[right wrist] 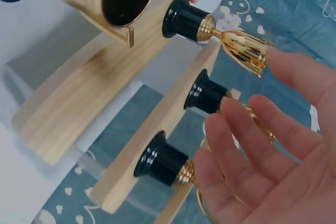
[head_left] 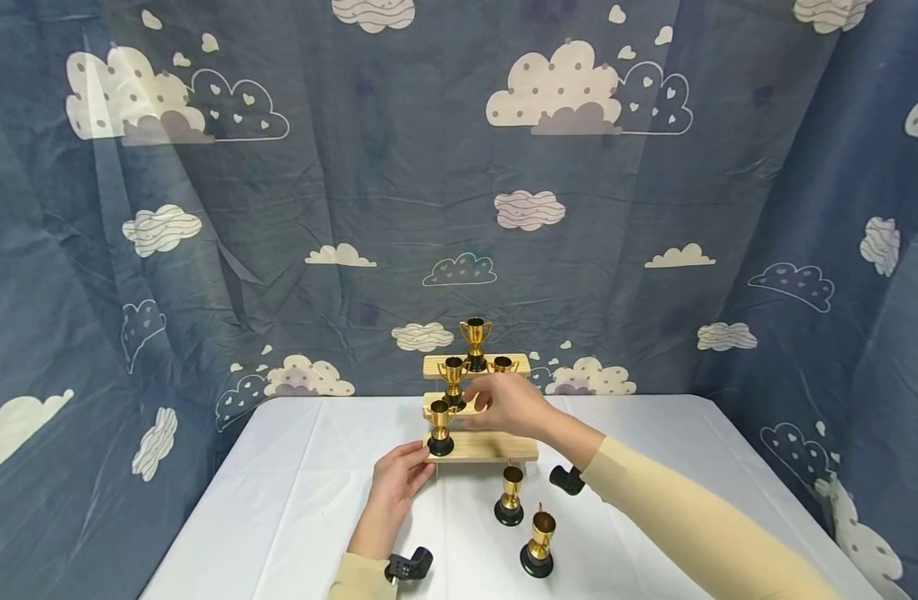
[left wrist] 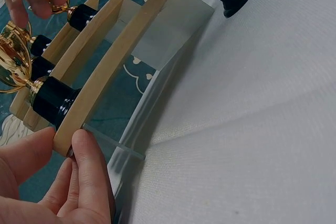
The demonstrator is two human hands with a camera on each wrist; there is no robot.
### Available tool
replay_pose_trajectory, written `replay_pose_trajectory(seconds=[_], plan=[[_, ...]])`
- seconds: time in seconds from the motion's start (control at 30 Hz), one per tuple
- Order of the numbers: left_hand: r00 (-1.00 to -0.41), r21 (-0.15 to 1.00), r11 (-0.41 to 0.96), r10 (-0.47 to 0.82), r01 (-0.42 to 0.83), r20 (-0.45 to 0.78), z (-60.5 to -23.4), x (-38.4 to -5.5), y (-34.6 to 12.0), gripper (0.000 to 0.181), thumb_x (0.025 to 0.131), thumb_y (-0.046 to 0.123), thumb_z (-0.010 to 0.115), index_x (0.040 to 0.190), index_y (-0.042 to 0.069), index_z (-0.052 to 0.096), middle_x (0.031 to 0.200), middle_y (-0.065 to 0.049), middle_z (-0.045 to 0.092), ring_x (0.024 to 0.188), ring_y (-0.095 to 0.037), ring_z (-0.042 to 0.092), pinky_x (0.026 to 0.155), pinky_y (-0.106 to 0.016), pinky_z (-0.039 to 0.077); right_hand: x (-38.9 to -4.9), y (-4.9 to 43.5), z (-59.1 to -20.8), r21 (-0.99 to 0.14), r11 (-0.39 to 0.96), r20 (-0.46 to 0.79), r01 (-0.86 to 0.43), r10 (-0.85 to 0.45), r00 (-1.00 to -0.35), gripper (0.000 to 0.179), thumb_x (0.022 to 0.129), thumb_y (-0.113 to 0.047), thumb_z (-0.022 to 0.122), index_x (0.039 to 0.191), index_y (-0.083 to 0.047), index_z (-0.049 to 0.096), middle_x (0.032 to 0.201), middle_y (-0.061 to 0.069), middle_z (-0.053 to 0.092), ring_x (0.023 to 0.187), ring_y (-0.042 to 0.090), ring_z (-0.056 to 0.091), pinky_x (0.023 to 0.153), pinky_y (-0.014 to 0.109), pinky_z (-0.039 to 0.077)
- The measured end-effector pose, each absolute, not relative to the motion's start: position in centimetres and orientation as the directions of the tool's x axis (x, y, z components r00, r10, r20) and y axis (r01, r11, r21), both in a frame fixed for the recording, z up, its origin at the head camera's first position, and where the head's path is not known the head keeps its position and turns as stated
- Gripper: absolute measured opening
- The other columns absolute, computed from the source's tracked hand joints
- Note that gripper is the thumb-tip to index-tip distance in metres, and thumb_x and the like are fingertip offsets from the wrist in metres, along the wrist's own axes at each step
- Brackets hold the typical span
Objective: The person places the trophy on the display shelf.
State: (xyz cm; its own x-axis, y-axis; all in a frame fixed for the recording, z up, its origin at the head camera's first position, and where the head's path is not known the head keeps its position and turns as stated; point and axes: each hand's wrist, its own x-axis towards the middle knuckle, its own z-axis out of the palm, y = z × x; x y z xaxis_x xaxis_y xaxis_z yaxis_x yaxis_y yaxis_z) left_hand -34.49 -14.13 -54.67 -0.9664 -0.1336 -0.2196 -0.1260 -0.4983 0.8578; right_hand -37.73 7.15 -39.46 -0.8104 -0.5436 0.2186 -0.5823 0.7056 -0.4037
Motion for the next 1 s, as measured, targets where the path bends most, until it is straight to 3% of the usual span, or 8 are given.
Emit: replay_pose_trajectory(seconds=[0.2, 0.6, 1.0], plan=[[-0.967, 0.859, -0.496, -0.132, -0.126, -0.218, -54.6, -34.5, -14.2, 0.041, 0.09, -0.004, 0.07, 0.127, -0.013, 0.057, 0.11, -0.018, 0.064, 0.086, -0.017, 0.066, 0.084, -0.028, 0.061, -37.3, 8.6, -39.0, -0.437, 0.663, 0.217, -0.608, -0.579, -0.786, 0.031, 0.08, -0.027, 0.086, 0.108, -0.019, 0.074, 0.092, -0.004, 0.072, 0.09, 0.021, 0.068, 0.076, 0.034, 0.057], [-0.965, 0.862, -0.488, -0.127, -0.141, -0.229, -54.4, -34.4, -14.2, 0.041, 0.09, -0.003, 0.07, 0.128, -0.012, 0.056, 0.109, -0.018, 0.064, 0.087, -0.018, 0.066, 0.086, -0.03, 0.06, -36.2, 11.2, -39.2, -0.45, 0.605, 0.141, -0.656, -0.678, -0.722, 0.032, 0.086, -0.026, 0.082, 0.116, -0.026, 0.072, 0.105, -0.016, 0.069, 0.094, 0.007, 0.062, 0.08, 0.031, 0.056], [-0.967, 0.857, -0.496, -0.118, -0.14, -0.226, -54.6, -34.4, -14.2, 0.043, 0.091, -0.002, 0.07, 0.13, -0.012, 0.055, 0.11, -0.016, 0.063, 0.086, -0.017, 0.065, 0.085, -0.028, 0.06, -34.7, 12.9, -39.8, -0.46, 0.561, 0.108, -0.688, -0.734, -0.671, 0.031, 0.088, -0.027, 0.08, 0.118, -0.029, 0.071, 0.113, -0.018, 0.067, 0.1, 0.006, 0.062, 0.084, 0.034, 0.058]])
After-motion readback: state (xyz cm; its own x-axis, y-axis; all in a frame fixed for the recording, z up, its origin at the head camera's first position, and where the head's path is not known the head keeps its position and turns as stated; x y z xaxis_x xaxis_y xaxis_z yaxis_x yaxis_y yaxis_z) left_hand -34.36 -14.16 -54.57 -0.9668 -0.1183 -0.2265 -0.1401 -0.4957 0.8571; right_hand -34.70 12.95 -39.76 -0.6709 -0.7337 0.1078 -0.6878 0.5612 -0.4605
